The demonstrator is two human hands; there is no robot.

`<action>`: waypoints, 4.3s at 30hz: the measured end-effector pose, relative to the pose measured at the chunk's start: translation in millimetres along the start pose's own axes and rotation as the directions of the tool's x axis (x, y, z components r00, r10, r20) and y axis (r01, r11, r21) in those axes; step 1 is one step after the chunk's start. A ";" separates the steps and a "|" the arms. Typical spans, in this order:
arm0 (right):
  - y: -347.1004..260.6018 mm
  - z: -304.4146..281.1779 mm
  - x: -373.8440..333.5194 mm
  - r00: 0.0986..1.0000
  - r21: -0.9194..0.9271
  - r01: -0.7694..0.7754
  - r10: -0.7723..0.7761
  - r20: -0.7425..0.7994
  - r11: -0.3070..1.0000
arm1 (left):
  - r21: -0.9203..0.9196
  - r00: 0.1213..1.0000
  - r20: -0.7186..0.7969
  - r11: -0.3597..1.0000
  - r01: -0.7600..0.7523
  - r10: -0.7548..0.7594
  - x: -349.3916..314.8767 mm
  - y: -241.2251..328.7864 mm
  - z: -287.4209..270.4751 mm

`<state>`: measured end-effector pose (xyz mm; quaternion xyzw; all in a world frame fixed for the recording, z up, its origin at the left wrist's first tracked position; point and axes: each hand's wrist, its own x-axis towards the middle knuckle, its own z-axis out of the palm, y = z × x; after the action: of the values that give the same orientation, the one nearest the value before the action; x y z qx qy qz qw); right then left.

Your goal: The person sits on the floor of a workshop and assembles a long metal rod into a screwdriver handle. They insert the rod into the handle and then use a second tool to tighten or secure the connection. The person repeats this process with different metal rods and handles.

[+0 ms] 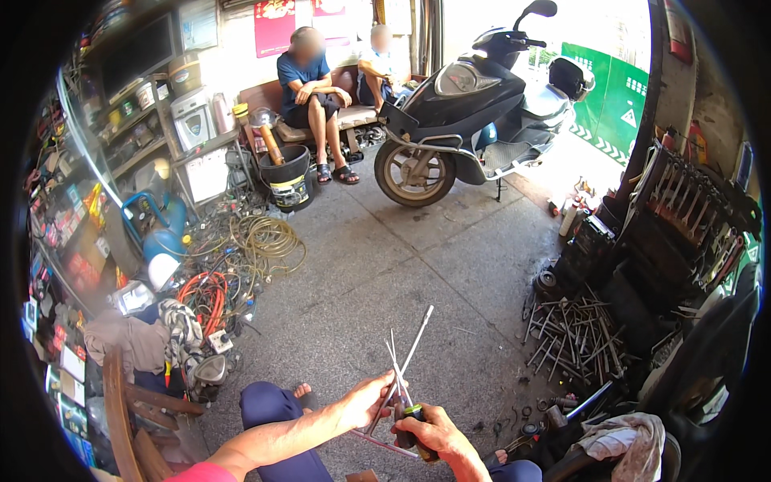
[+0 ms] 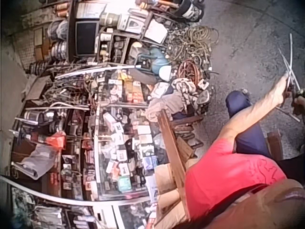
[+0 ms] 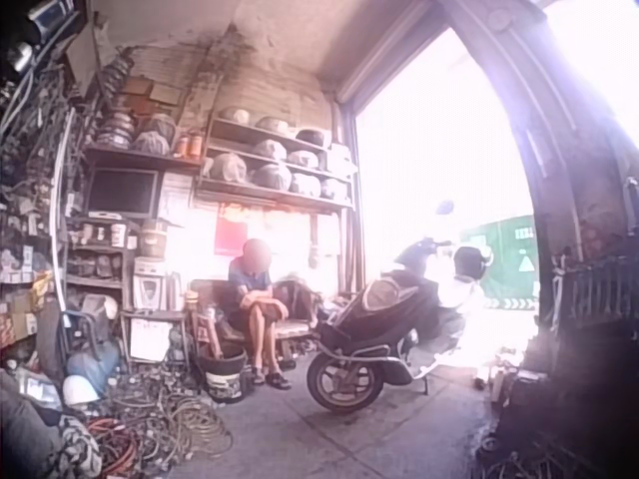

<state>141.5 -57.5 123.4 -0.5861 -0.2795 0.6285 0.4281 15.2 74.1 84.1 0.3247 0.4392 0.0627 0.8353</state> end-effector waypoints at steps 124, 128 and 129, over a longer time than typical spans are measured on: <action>-61.2 -30.6 -15.0 0.895 -0.125 0.318 -0.341 -0.289 0.940 | -0.391 0.943 -0.045 0.863 -0.321 0.330 -39.2 131.6 -124.4; -106.9 15.7 -12.7 0.945 -0.190 0.320 -0.328 -0.013 0.928 | -0.474 0.833 -0.244 0.689 -0.548 0.496 -117.9 174.4 -182.6; -111.7 21.9 -7.4 0.938 -0.241 0.344 -0.345 0.038 0.908 | -0.409 0.776 -0.340 0.660 -0.630 0.531 -136.8 174.7 -187.3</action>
<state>143.2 -7.3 225.8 -0.5775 -0.4523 0.5024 0.4577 -181.3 248.5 207.7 0.2120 0.3576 0.4697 0.7788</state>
